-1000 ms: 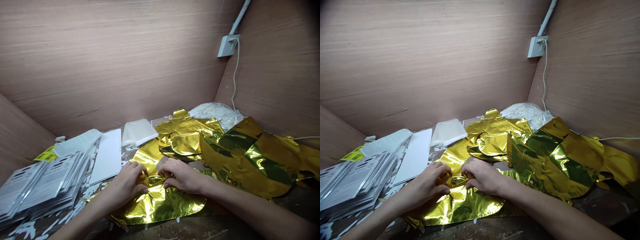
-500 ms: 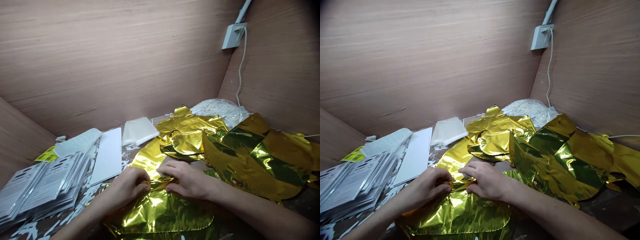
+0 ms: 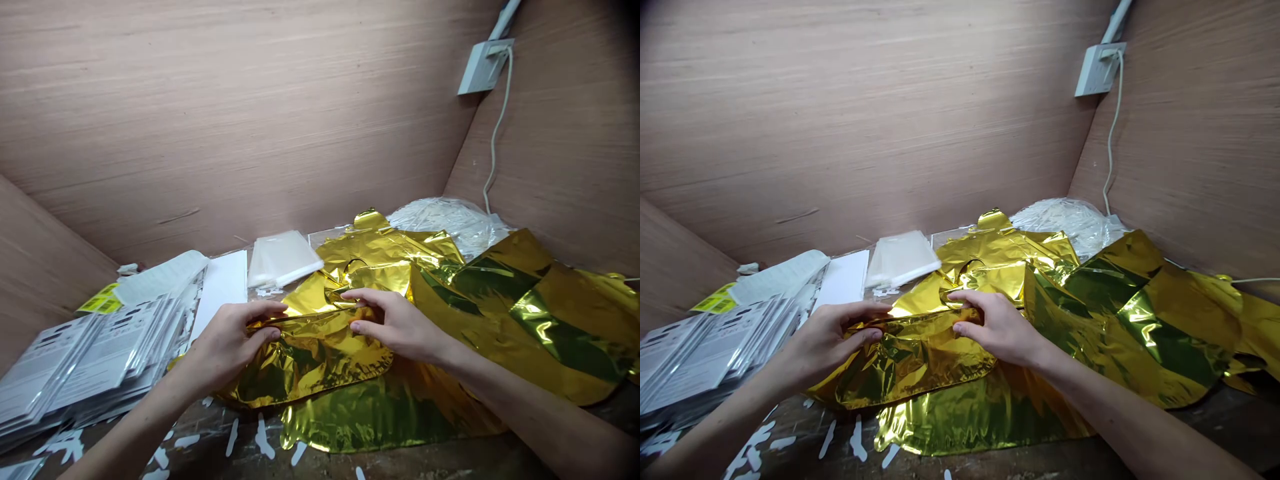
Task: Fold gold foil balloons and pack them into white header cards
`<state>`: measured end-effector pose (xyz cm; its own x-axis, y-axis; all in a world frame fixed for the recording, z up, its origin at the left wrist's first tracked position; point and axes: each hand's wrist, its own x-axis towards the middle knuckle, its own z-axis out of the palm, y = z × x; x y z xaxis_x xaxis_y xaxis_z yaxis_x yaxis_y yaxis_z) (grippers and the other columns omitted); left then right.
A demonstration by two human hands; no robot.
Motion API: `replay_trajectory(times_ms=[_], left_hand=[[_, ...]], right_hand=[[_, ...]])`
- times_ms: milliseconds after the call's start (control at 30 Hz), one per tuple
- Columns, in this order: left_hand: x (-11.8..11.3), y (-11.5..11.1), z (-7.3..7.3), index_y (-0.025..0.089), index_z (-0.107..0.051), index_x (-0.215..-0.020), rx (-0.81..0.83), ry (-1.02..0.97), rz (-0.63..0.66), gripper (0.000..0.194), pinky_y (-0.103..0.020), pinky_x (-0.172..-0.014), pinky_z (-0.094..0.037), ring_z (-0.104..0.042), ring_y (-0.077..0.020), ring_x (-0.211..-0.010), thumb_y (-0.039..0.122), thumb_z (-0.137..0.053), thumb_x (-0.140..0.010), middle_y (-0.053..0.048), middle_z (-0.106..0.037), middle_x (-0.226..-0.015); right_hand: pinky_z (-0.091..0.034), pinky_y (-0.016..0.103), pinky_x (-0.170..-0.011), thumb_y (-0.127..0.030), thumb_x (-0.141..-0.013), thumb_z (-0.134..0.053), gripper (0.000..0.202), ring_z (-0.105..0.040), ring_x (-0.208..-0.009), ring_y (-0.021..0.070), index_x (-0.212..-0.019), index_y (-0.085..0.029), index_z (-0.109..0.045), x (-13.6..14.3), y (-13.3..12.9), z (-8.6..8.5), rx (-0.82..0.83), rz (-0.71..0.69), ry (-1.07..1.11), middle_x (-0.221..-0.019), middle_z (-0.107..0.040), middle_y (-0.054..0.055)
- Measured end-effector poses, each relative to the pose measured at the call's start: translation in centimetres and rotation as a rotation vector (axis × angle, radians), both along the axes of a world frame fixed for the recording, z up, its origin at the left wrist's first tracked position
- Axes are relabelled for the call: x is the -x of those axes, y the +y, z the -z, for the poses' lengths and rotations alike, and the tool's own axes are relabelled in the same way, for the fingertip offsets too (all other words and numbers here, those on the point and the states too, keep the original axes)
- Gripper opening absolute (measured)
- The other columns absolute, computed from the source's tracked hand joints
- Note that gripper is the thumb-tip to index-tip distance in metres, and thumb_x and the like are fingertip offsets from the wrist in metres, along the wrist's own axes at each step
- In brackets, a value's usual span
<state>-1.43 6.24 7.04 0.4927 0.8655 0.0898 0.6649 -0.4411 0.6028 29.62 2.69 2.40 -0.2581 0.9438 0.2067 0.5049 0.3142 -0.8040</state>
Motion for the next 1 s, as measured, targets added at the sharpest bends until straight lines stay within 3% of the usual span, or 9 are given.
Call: replay_trajectory(times_ms=[167,333,600,833,1000], left_hand=[[0.0,-0.3,0.0,0.022,-0.077,-0.101,0.154,0.112,0.056,0.021,-0.030,-0.075,-0.050,-0.068,-0.0202,-0.084,0.034,-0.063,-0.091,-0.002,-0.077,-0.095],[-0.1,-0.4,0.3,0.018,-0.072,-0.079,0.235,0.190,0.097,0.023,-0.027,-0.063,-0.039,-0.057,-0.0157,-0.068,0.034,-0.060,-0.091,0.001,-0.067,-0.073],[0.5,0.2,0.9,0.018,-0.066,-0.073,0.303,0.193,0.079,0.025,-0.026,-0.059,-0.031,-0.046,-0.0134,-0.062,0.036,-0.060,-0.089,0.004,-0.051,-0.064],[0.9,0.5,0.6,0.018,-0.063,-0.071,0.320,0.175,0.075,0.027,-0.026,-0.059,-0.031,-0.044,-0.0135,-0.063,0.037,-0.060,-0.089,0.004,-0.049,-0.065],[1.2,0.9,0.8,0.017,-0.065,-0.074,0.343,0.215,0.058,0.028,-0.026,-0.060,-0.032,-0.047,-0.0140,-0.063,0.041,-0.062,-0.089,0.003,-0.052,-0.066]], right_hand=[[-0.053,0.031,-0.070,-0.031,-0.082,-0.077,0.055,-0.063,-0.078,0.0183,-0.135,-0.021,-0.064,-0.1,0.3,1.0,0.009,0.015,0.069,-0.095,-0.069,0.005],[-0.055,0.033,-0.077,-0.026,-0.077,-0.081,0.071,-0.064,-0.083,0.0186,-0.143,-0.023,-0.056,0.2,0.1,1.6,0.023,0.017,0.122,-0.099,-0.068,0.004],[-0.059,0.031,-0.068,-0.025,-0.074,-0.084,0.093,-0.059,-0.070,0.0120,-0.154,-0.028,-0.037,-0.1,0.3,1.8,0.100,0.072,0.330,-0.119,-0.065,0.008],[-0.063,0.036,-0.077,-0.026,-0.075,-0.084,0.100,-0.066,-0.079,0.0151,-0.158,-0.031,-0.028,0.2,0.0,1.7,0.008,0.127,0.304,-0.139,-0.055,0.012],[-0.063,0.032,-0.072,-0.024,-0.075,-0.083,0.102,-0.069,-0.085,0.0171,-0.159,-0.032,-0.026,0.5,-0.3,1.5,-0.006,0.142,0.301,-0.143,-0.053,0.013]])
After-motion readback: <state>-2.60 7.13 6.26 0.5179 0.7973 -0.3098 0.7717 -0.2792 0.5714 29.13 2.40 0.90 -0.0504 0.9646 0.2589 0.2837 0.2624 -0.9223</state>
